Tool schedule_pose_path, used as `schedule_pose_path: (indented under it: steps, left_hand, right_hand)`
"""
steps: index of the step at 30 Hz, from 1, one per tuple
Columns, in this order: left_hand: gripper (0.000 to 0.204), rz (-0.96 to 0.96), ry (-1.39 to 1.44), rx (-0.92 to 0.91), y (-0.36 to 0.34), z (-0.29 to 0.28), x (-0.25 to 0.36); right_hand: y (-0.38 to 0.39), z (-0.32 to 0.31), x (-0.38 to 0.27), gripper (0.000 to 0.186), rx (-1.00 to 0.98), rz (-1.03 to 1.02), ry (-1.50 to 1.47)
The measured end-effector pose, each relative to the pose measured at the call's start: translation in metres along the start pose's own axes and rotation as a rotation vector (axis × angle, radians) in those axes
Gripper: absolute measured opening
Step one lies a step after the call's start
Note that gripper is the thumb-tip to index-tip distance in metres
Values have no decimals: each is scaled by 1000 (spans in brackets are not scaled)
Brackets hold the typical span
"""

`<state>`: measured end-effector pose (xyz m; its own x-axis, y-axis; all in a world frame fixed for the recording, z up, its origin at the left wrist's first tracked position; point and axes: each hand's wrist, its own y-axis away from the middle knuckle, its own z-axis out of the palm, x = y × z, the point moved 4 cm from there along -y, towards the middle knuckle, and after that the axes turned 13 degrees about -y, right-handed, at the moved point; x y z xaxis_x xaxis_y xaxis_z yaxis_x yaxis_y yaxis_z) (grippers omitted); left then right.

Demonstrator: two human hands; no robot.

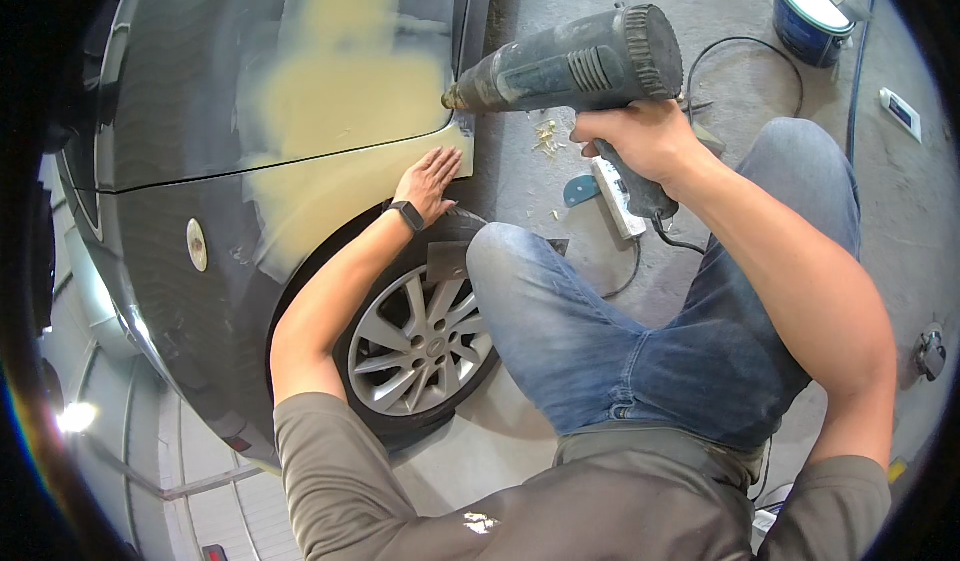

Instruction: The person applies body filler to a car's rear bumper using a putty knife, then uses a heat gun to dry the filler. The person repeatedly scrapes and smooths the filler, checking the surface with their hand.

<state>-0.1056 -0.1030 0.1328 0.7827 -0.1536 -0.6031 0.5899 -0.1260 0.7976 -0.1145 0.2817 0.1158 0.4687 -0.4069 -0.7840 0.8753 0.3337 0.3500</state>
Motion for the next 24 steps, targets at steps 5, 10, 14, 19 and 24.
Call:
schedule_pose_path:
  steps: [5, 10, 14, 19, 24]
  left_hand:
    - [84, 18, 86, 37, 29, 5, -16]
    - [84, 3, 144, 108, 100, -3, -47]
    - [87, -35, 201, 99, 162, -16, -75]
    - [87, -31, 265, 51, 236, -29, -99]
    - [89, -21, 265, -22, 284, -39, -112]
  right_hand:
    - [-4, -5, -2, 22, -11, -24, -68]
    - [-14, -3, 4, 22, -14, 20, -43]
    - [-19, 4, 11, 22, -91, 28, -52]
    - [-22, 7, 17, 23, -128, 56, 14]
    - [-21, 9, 16, 19, -166, 60, 64]
